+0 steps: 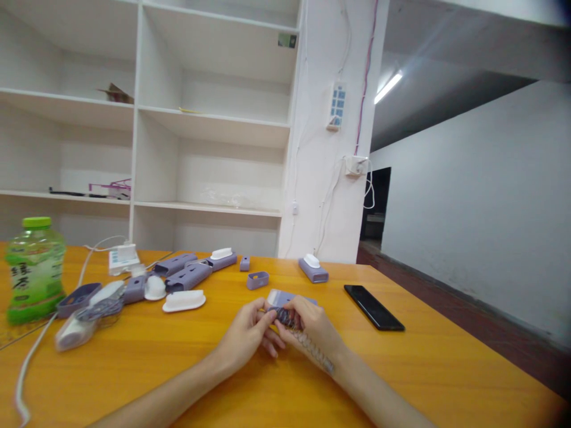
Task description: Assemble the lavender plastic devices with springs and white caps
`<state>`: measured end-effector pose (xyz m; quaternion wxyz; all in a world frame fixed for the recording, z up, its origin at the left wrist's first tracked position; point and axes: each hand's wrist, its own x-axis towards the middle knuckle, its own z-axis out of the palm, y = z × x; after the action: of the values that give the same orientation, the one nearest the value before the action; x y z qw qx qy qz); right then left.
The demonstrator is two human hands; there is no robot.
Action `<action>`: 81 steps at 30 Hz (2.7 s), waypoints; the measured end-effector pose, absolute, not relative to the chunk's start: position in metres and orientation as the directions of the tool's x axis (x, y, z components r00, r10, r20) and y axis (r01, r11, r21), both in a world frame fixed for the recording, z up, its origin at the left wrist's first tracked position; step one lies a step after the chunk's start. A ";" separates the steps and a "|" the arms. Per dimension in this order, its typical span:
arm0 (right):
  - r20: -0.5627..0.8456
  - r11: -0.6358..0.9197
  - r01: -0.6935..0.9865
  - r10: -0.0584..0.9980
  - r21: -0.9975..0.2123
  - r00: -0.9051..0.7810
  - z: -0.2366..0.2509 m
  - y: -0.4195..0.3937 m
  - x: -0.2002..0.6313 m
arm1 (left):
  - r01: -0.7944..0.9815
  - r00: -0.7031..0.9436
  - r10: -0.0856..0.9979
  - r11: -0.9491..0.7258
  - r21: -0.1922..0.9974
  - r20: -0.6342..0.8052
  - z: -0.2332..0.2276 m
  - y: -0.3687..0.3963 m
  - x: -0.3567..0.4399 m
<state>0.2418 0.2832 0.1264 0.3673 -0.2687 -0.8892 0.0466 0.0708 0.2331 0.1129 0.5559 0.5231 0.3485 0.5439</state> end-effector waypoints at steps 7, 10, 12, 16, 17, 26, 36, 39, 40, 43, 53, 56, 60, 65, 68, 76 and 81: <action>0.583 0.837 0.435 0.545 -0.332 -0.603 0.129 0.282 0.239 | -0.310 0.201 0.965 -0.098 0.946 0.166 0.112 0.234 0.070; 0.561 0.881 0.360 0.473 -0.306 -0.680 0.138 0.281 0.243 | -0.334 0.281 0.955 0.009 0.943 0.091 0.112 0.234 0.067; 0.543 0.881 0.331 0.470 -0.339 -0.696 0.143 0.278 0.245 | -0.332 0.286 0.956 0.032 0.943 0.068 0.112 0.234 0.067; 0.509 0.805 0.406 0.590 -0.433 -0.627 0.146 0.271 0.244 | -0.313 0.146 0.984 -0.050 0.948 0.100 0.111 0.234 0.071; 0.510 0.786 0.421 0.615 -0.452 -0.601 0.146 0.270 0.243 | -0.311 0.109 0.986 -0.086 0.947 0.125 0.111 0.233 0.072; 0.523 0.734 0.388 0.673 -0.557 -0.523 0.140 0.272 0.239 | -0.386 0.007 0.990 -0.130 0.913 0.144 0.117 0.233 0.074; 0.528 0.785 0.323 0.602 -0.529 -0.600 0.144 0.273 0.246 | -0.569 0.122 0.989 0.139 0.811 -0.084 0.127 0.227 0.065; 0.495 0.761 0.303 0.616 -0.574 -0.613 0.144 0.271 0.245 | -0.512 0.222 0.964 0.246 0.823 -0.150 0.127 0.228 0.059; 0.483 0.750 0.294 0.623 -0.592 -0.615 0.142 0.270 0.243 | -0.494 0.258 0.954 0.268 0.827 -0.154 0.127 0.229 0.058; 0.467 0.706 0.260 0.654 -0.658 -0.595 0.137 0.269 0.239 | -0.457 0.305 0.940 0.283 0.843 -0.150 0.127 0.228 0.055; 0.403 0.619 0.271 0.725 -0.738 -0.559 0.132 0.274 0.241 | -0.459 0.235 0.959 0.254 0.851 -0.160 0.124 0.230 0.060; 0.421 0.629 0.299 0.734 -0.718 -0.533 0.133 0.277 0.241 | -0.449 0.241 0.965 0.207 0.869 -0.105 0.117 0.233 0.060; 0.434 0.610 0.358 0.774 -0.706 -0.462 0.134 0.279 0.242 | -0.449 0.206 0.975 0.167 0.878 -0.080 0.113 0.235 0.059; 0.444 0.633 0.343 0.751 -0.694 -0.489 0.139 0.274 0.243 | -0.463 0.186 0.978 0.171 0.870 -0.093 0.124 0.231 0.055; 0.465 0.658 0.320 0.727 -0.682 -0.505 0.142 0.272 0.243 | -0.435 0.247 0.968 0.154 0.887 -0.047 0.130 0.229 0.052; 0.539 0.734 0.267 0.653 -0.624 -0.533 0.147 0.273 0.247 | -0.353 0.170 0.985 0.048 0.934 0.013 0.116 0.236 0.056; 0.565 0.769 0.288 0.623 -0.571 -0.541 0.149 0.265 0.244 | -0.297 0.089 0.994 -0.034 0.954 0.063 0.115 0.235 0.062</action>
<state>0.2438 0.2645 0.1492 0.3974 -0.2672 -0.8524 0.2102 0.0620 0.2355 0.1155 0.5802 0.4558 0.3825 0.5561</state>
